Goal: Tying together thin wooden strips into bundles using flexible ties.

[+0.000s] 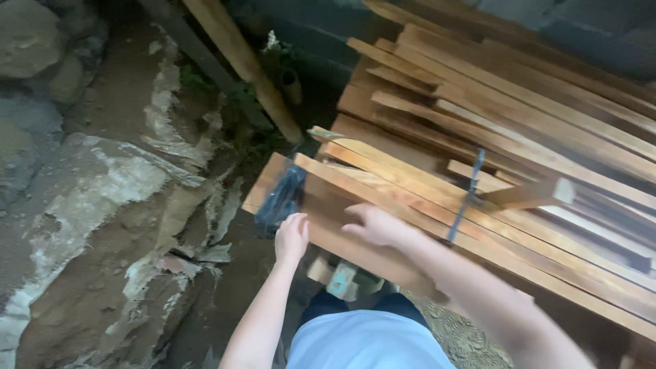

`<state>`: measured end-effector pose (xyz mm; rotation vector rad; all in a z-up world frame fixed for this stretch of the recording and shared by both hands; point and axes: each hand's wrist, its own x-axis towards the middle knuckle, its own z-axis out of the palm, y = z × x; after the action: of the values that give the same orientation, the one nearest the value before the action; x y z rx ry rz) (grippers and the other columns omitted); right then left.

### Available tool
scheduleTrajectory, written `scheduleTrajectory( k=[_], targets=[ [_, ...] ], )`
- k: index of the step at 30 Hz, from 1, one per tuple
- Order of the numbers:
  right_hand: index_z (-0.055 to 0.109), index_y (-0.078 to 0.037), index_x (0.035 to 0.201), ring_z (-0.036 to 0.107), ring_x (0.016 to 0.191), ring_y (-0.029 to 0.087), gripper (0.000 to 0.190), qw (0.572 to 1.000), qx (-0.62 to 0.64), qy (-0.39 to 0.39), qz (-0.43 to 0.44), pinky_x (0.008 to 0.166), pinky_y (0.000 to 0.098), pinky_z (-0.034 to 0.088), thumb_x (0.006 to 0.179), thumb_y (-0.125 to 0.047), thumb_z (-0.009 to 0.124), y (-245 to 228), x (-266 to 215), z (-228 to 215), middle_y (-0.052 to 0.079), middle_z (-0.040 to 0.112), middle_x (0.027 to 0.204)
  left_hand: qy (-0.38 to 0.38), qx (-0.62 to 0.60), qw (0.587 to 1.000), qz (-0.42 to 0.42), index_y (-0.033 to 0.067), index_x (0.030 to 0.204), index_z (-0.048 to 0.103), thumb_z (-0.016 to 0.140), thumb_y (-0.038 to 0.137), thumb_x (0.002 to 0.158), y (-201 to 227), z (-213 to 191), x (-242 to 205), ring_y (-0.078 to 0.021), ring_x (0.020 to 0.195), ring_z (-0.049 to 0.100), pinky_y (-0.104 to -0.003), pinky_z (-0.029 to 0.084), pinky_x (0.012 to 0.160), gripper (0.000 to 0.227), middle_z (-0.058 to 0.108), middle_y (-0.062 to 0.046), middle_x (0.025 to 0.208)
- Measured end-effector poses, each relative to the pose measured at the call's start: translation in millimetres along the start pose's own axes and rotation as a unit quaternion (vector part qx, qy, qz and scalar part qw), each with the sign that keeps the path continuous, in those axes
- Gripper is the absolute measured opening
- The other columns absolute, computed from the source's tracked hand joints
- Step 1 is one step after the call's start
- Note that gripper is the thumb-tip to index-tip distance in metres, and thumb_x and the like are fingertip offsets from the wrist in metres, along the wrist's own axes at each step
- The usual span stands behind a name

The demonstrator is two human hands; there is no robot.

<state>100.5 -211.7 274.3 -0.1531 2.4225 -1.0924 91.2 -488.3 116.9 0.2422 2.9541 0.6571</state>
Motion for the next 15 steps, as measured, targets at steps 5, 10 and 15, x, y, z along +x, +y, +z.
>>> scheduleTrajectory(
  k=[5,10,15],
  targets=[
    [0.067,-0.02,0.132,0.072,0.111,0.028,0.049,0.988,0.123,0.025,0.085,0.091,0.0402,0.06,0.092,-0.048,0.074,45,109,145,0.008,0.075,0.121,-0.041,-0.06,0.991,-0.116,0.0221,0.129,0.066,0.064,0.029,0.097,-36,-19,33,-0.0308,0.112,0.069,-0.044,0.059,0.089,0.033,0.065,-0.003,0.126],
    [0.07,-0.022,0.13,0.072,0.11,0.025,0.046,0.959,0.182,0.107,0.189,0.091,0.0396,0.06,0.091,-0.046,0.074,54,177,213,0.005,0.078,0.116,-0.049,-0.063,0.992,-0.1,0.0184,0.135,0.062,0.072,0.028,0.091,-56,-2,56,-0.0352,0.113,0.068,-0.048,0.06,0.091,0.047,0.064,-0.009,0.125],
    [0.076,-0.017,0.118,0.079,0.084,0.018,0.052,0.913,0.244,0.142,0.294,0.077,0.0347,0.06,0.089,-0.059,0.071,26,201,196,0.007,0.081,0.096,-0.161,-0.104,0.97,-0.15,0.0296,0.119,0.072,0.049,0.028,0.098,-52,-9,74,-0.0328,0.121,0.061,-0.053,0.053,0.1,0.031,0.062,0.004,0.13]
  ],
)
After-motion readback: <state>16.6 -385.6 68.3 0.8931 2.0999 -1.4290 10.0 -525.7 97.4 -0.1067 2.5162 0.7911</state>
